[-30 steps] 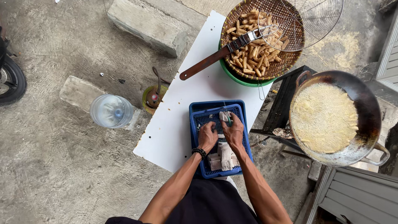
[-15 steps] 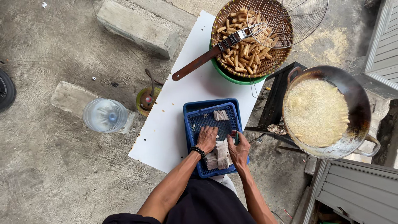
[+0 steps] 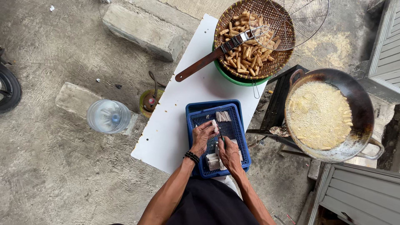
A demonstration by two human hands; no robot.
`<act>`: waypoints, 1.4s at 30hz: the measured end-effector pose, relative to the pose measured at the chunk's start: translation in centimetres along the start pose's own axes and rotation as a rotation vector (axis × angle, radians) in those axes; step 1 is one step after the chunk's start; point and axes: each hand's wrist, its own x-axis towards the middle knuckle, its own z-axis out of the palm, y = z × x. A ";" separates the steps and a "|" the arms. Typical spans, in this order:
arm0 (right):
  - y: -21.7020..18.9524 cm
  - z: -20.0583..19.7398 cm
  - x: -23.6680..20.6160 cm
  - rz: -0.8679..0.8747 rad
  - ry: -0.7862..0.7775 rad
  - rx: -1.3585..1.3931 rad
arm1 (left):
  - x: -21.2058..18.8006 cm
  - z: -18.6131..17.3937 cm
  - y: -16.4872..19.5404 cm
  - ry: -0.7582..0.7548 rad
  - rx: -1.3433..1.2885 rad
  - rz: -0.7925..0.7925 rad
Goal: The person cuts blocks of tofu into thin slices with a small knife, working over a blue perforated tray on a white table. They hold each tofu block steady, slice it into pieces, and arrange the cut slices in the tray beside a wok of hot oil.
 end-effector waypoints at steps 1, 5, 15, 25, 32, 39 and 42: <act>-0.2 0.1 -0.1 -0.027 -0.003 -0.008 | -0.1 -0.1 0.0 0.003 -0.004 0.000; -0.8 0.0 0.0 0.017 -0.046 -0.032 | -0.2 -0.1 -0.3 0.012 -0.002 -0.001; 0.8 1.4 0.2 0.091 -0.097 -0.086 | -0.9 -0.1 -0.6 -0.070 -0.113 -0.005; 0.7 1.5 1.8 0.288 -0.095 0.056 | 0.9 -1.1 0.2 -0.074 -0.043 -0.030; -0.1 3.0 5.5 -0.140 0.175 -0.066 | 2.2 -1.0 -0.2 -0.110 0.234 0.016; -0.3 5.0 9.7 0.108 0.106 -0.043 | 3.9 -0.5 1.5 -0.066 0.342 0.058; -0.3 5.0 10.2 -0.039 0.156 -0.112 | 3.6 -0.5 1.9 0.162 0.528 0.075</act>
